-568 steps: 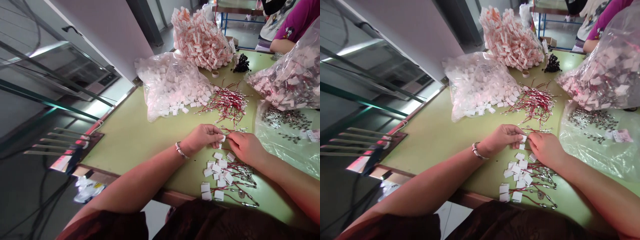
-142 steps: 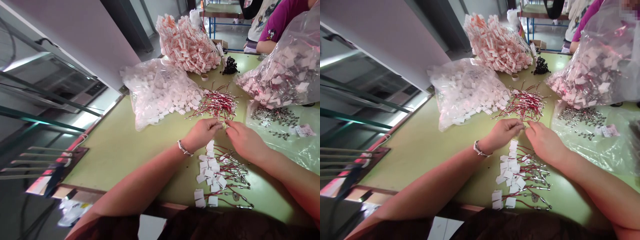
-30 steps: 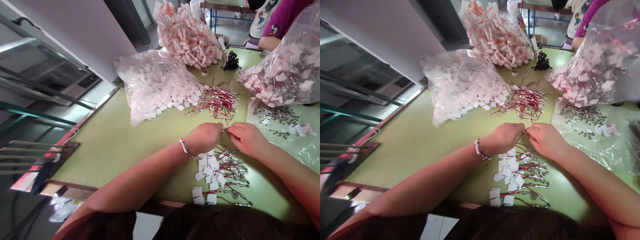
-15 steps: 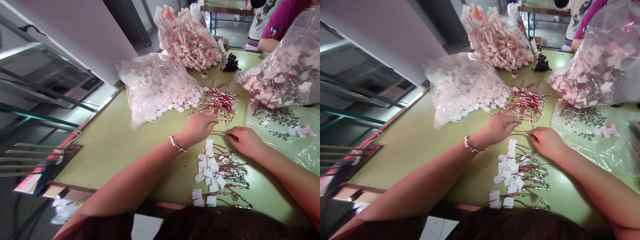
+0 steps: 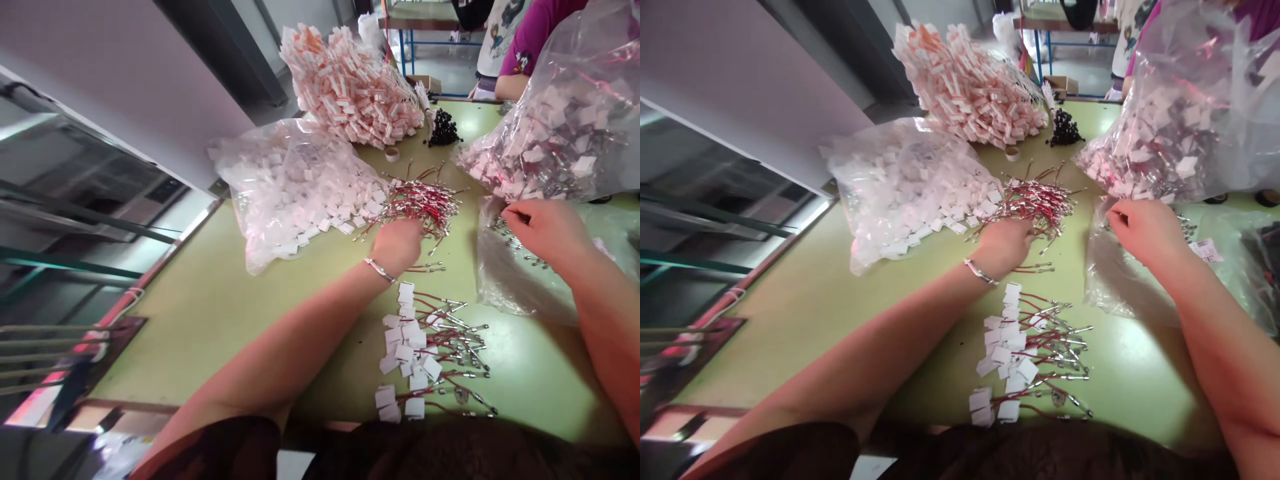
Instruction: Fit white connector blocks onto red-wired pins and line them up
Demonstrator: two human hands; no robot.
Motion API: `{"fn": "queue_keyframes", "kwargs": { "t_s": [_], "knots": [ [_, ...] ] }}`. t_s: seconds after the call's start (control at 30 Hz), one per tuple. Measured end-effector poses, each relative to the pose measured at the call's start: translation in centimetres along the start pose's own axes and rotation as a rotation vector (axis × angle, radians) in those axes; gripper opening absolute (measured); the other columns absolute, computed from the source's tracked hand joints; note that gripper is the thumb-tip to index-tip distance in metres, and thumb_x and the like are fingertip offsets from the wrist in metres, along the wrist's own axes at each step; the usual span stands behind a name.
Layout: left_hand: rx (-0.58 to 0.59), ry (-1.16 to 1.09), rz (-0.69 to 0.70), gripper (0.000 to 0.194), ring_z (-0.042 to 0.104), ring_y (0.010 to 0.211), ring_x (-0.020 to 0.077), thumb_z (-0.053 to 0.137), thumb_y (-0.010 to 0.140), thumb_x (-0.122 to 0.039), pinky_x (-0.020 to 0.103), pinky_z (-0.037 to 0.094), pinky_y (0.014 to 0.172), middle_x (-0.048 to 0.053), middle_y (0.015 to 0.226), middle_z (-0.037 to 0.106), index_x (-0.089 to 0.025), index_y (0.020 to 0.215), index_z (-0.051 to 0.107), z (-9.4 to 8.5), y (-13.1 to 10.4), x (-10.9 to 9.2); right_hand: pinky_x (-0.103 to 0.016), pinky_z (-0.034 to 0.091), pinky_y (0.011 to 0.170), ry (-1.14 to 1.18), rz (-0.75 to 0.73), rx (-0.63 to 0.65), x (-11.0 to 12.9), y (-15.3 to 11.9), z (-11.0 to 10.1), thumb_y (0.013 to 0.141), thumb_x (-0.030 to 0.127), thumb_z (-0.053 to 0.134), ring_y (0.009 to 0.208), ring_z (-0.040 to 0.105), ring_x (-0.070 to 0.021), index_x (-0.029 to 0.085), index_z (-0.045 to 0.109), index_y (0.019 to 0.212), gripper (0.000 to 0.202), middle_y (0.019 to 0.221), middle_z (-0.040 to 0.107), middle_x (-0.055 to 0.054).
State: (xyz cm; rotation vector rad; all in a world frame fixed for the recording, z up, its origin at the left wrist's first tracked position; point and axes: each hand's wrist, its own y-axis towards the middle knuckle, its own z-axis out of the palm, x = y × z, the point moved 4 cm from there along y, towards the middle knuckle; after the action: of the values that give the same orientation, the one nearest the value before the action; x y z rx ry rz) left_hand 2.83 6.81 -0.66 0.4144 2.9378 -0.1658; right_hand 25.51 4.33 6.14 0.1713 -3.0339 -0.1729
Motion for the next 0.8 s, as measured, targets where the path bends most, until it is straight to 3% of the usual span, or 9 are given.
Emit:
{"fn": "queue_keyframes", "kwargs": {
  "t_s": [0.17, 0.27, 0.4, 0.57, 0.7, 0.8],
  "knots": [
    [-0.120, 0.039, -0.004, 0.024, 0.062, 0.086, 0.0248, 0.047, 0.089, -0.030, 0.033, 0.045, 0.071, 0.010, 0.093, 0.070, -0.019, 0.092, 0.068, -1.2, -0.4, 2.6, -0.030, 0.026, 0.052, -0.075, 0.004, 0.084, -0.3, 0.6, 0.8, 0.085, 0.032, 0.044, 0.054, 0.044, -0.0164, 0.021, 0.067, 0.077, 0.027, 0.067, 0.065, -0.007],
    [-0.180, -0.091, 0.044, 0.027, 0.061, 0.083, 0.0210, 0.045, 0.090, -0.033, 0.031, 0.044, 0.071, 0.006, 0.091, 0.069, -0.020, 0.090, 0.068, -1.3, -1.2, 1.8, -0.030, 0.025, 0.052, -0.092, -0.031, 0.141, -0.5, 0.8, 1.3, 0.083, 0.027, 0.045, 0.052, 0.042, -0.0148, 0.020, 0.064, 0.070, 0.024, 0.065, 0.064, -0.006],
    [-0.063, -0.127, 0.087, 0.037, 0.058, 0.073, 0.0210, 0.050, 0.085, -0.050, 0.032, 0.044, 0.066, 0.008, 0.080, 0.065, -0.017, 0.080, 0.066, 0.0, -1.6, -0.7, -0.030, 0.029, 0.055, -0.139, -0.012, 0.242, -2.1, 1.3, 2.5, 0.080, 0.029, 0.051, 0.065, 0.051, -0.0175, 0.021, 0.067, 0.083, 0.018, 0.082, 0.069, -0.007],
    [0.014, -0.084, 0.111, 0.016, 0.056, 0.074, 0.0198, 0.054, 0.083, -0.028, 0.031, 0.043, 0.067, 0.008, 0.082, 0.062, -0.016, 0.076, 0.061, 0.5, -0.6, -1.3, -0.030, 0.033, 0.058, -0.204, -0.044, 0.309, -4.0, 2.1, 4.4, 0.081, 0.034, 0.056, 0.075, 0.056, -0.0205, 0.017, 0.064, 0.093, 0.022, 0.095, 0.068, -0.011],
    [0.086, -0.076, 0.256, 0.015, 0.054, 0.077, 0.0189, 0.052, 0.082, -0.020, 0.030, 0.042, 0.072, 0.006, 0.077, 0.059, -0.017, 0.068, 0.055, -0.6, -0.9, -0.4, -0.031, 0.037, 0.064, -0.238, -0.064, 0.271, -3.5, 2.2, 5.1, 0.083, 0.029, 0.055, 0.079, 0.059, -0.0227, 0.015, 0.064, 0.092, 0.020, 0.096, 0.067, -0.015],
    [0.043, -0.081, 0.325, 0.012, 0.054, 0.084, 0.0201, 0.048, 0.083, -0.017, 0.032, 0.042, 0.076, 0.009, 0.088, 0.060, -0.016, 0.074, 0.055, -1.4, -1.5, 0.0, -0.033, 0.037, 0.065, -0.278, -0.053, 0.225, -2.6, 1.9, 5.0, 0.086, 0.024, 0.050, 0.080, 0.061, -0.0260, 0.011, 0.066, 0.093, 0.021, 0.095, 0.066, -0.021]
  ]
}}
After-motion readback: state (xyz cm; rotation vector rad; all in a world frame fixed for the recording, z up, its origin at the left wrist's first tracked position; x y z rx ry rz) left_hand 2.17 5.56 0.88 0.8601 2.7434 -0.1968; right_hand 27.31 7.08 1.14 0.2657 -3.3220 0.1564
